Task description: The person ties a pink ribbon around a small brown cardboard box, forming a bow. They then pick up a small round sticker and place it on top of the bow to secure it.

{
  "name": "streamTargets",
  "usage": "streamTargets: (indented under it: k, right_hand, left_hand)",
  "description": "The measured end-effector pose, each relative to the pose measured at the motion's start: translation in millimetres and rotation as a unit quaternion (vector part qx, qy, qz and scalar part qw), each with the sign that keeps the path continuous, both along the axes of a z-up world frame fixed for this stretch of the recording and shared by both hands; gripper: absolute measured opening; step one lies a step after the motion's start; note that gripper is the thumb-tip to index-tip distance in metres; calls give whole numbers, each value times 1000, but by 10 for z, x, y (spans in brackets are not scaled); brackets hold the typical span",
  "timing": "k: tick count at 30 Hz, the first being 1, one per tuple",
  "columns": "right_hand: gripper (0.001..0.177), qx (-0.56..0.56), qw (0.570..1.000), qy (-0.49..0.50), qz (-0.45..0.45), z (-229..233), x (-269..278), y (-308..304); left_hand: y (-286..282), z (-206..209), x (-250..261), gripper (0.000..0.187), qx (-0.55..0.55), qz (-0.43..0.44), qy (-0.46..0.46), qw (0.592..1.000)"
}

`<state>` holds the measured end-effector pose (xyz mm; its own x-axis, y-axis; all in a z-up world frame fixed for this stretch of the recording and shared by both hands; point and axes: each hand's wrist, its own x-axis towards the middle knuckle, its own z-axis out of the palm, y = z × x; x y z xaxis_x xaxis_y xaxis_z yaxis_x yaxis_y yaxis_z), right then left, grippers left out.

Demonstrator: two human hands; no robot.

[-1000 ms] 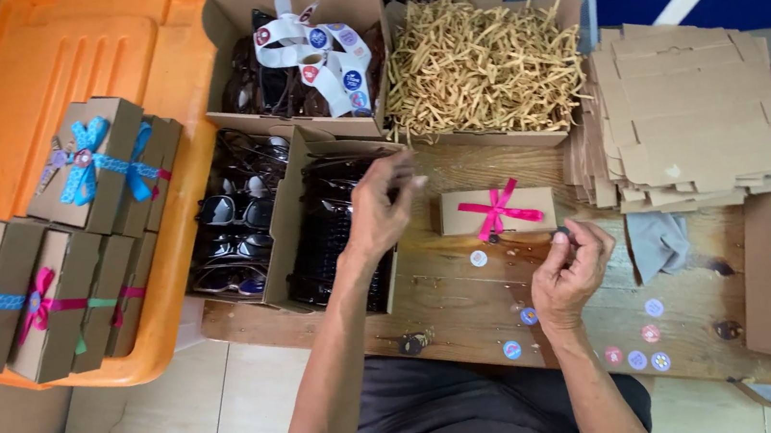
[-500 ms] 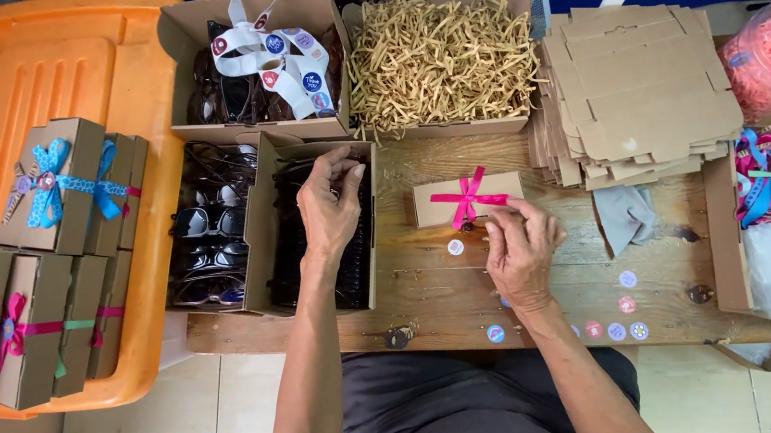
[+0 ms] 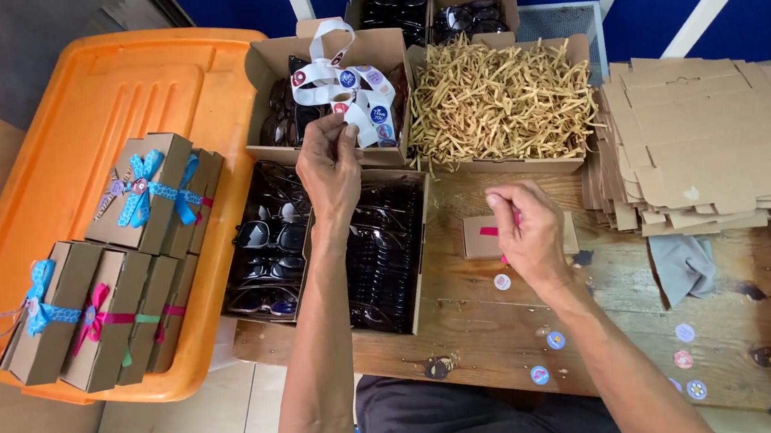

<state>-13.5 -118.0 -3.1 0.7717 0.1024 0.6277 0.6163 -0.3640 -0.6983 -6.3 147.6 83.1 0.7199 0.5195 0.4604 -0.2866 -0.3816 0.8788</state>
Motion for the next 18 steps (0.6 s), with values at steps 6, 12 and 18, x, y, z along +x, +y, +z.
streamTargets:
  k: [6,12,18]
  right_hand:
    - [9,19,990,76,120,508,572,642]
    - [9,38,985,102,137,667,892,1060]
    - [14,0,973,197,123,756,1088,1261]
  left_hand:
    - [63,209,130,17,-12,-40,42,998]
    - [93,245,177,17,-26,-19,79,996]
    - [112,287,210,20,-41,-43,114,992]
